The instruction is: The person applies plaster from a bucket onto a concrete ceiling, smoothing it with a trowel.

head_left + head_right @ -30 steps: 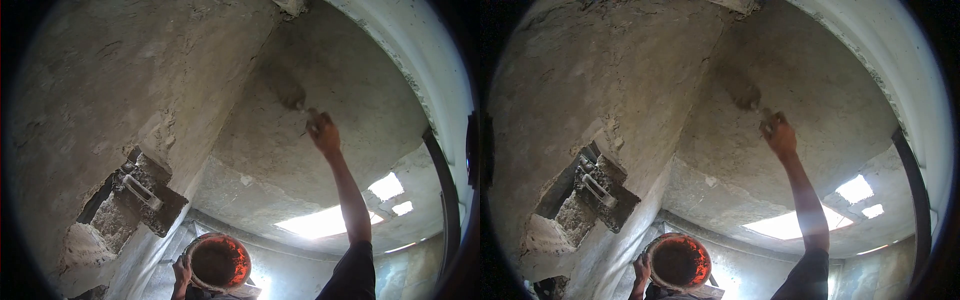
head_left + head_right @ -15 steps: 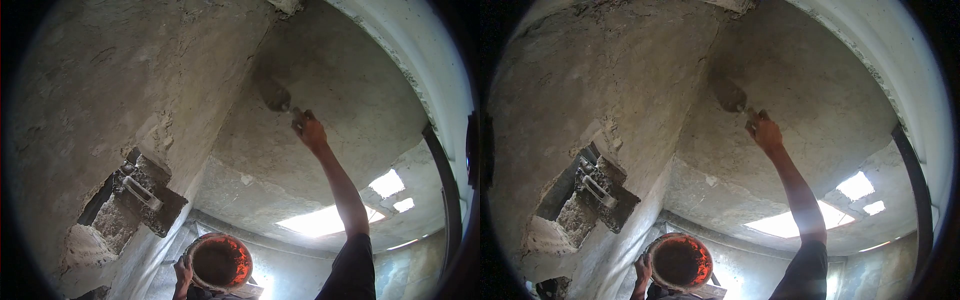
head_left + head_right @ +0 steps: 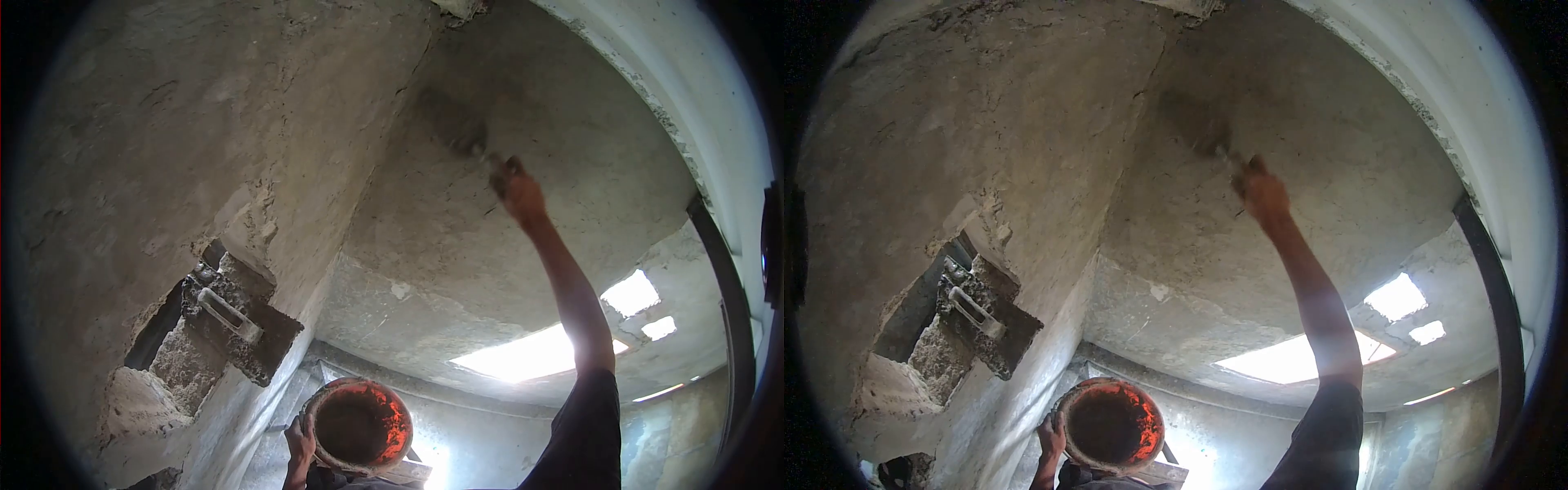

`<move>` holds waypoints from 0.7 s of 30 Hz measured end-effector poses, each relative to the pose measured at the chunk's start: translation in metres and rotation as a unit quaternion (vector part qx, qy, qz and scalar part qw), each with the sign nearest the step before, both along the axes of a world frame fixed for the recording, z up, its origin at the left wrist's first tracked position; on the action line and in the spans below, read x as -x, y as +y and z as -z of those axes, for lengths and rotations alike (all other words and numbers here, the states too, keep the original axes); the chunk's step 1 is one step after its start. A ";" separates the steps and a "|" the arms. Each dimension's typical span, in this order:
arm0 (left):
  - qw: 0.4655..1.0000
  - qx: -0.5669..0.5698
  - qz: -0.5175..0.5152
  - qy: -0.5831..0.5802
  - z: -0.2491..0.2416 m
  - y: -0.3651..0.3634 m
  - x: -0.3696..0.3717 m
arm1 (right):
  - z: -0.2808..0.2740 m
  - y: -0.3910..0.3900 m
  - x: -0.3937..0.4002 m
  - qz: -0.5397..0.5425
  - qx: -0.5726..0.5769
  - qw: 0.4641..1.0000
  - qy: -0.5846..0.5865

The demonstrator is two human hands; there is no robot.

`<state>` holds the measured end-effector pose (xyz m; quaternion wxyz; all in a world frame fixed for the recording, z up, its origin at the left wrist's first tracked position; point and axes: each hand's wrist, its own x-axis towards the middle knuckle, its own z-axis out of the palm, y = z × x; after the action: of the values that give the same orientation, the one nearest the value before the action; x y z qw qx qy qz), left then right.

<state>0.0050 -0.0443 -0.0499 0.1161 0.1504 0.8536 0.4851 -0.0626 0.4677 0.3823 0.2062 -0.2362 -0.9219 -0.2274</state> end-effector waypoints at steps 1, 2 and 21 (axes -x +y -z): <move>1.000 -0.003 -0.002 0.001 -0.007 0.001 0.001 | 0.008 -0.003 -0.003 0.011 0.035 0.996 -0.084; 1.000 -0.001 0.001 0.003 -0.020 0.002 0.003 | 0.011 -0.007 -0.007 0.009 0.032 0.996 -0.083; 1.000 -0.019 0.012 0.005 -0.008 -0.002 0.002 | 0.048 -0.008 -0.021 -0.003 0.080 0.990 -0.116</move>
<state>0.0027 -0.0459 -0.0418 0.1144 0.1651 0.8431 0.4989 -0.0420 0.4599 0.3341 0.0786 -0.2209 -0.9556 -0.1783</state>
